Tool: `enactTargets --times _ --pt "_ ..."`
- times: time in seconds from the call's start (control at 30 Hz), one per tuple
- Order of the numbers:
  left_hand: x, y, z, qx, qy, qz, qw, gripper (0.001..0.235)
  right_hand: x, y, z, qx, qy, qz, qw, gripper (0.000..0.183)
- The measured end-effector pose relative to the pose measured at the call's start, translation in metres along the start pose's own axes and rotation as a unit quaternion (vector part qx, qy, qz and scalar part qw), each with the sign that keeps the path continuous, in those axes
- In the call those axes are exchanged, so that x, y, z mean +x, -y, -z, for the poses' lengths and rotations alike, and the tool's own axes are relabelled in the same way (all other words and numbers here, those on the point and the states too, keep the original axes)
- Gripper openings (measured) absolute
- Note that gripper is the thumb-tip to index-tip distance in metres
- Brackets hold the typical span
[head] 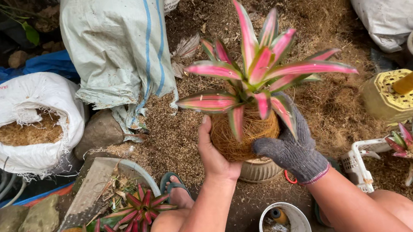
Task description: The person wraps a bromeliad plant in a coconut husk, using a gloved hand to press and smooth the husk around the plant's base. The person rotates the plant to ensure even coverage and occasionally adjusts the position of the leaves.
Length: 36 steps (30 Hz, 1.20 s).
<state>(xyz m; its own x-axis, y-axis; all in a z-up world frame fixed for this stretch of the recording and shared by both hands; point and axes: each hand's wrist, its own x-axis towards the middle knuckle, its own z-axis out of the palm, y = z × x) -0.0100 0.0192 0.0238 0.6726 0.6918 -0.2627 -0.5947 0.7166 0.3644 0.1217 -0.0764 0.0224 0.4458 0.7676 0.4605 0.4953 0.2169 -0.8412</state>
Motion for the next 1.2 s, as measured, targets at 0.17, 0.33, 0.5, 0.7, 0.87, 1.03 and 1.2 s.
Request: enactTargets --times 0.17,0.33,0.5,0.7,0.87,1.03,1.2 --pt "-0.005 0.008 -0.007 0.012 -0.010 -0.058 0.998 0.053 -0.006 -0.013 -0.021 0.189 -0.028 -0.014 0.982 0.122" --pt "-0.002 0.005 -0.003 0.023 -0.045 -0.093 0.994 0.056 -0.005 -0.016 -0.031 0.013 -0.066 0.068 0.995 0.099" --pt "0.001 0.024 0.007 0.018 0.008 -0.160 0.987 0.055 -0.002 -0.017 -0.046 0.500 -0.179 -0.172 0.830 0.067" --pt "-0.007 0.033 -0.003 0.067 -0.025 -0.181 0.981 0.061 -0.001 -0.021 -0.041 0.632 -0.151 -0.275 0.709 0.067" --pt "0.011 -0.014 -0.001 0.059 -0.119 0.019 0.991 0.078 -0.021 -0.086 -0.022 0.377 -0.081 -0.174 0.906 0.056" --pt "0.013 -0.006 0.006 0.023 0.093 0.031 0.995 0.067 -0.029 -0.184 -0.038 0.466 -0.027 -0.255 0.847 0.049" --pt "0.003 -0.004 0.002 -0.010 0.021 0.043 0.999 0.063 -0.030 -0.162 -0.025 0.444 -0.108 -0.339 0.822 0.055"
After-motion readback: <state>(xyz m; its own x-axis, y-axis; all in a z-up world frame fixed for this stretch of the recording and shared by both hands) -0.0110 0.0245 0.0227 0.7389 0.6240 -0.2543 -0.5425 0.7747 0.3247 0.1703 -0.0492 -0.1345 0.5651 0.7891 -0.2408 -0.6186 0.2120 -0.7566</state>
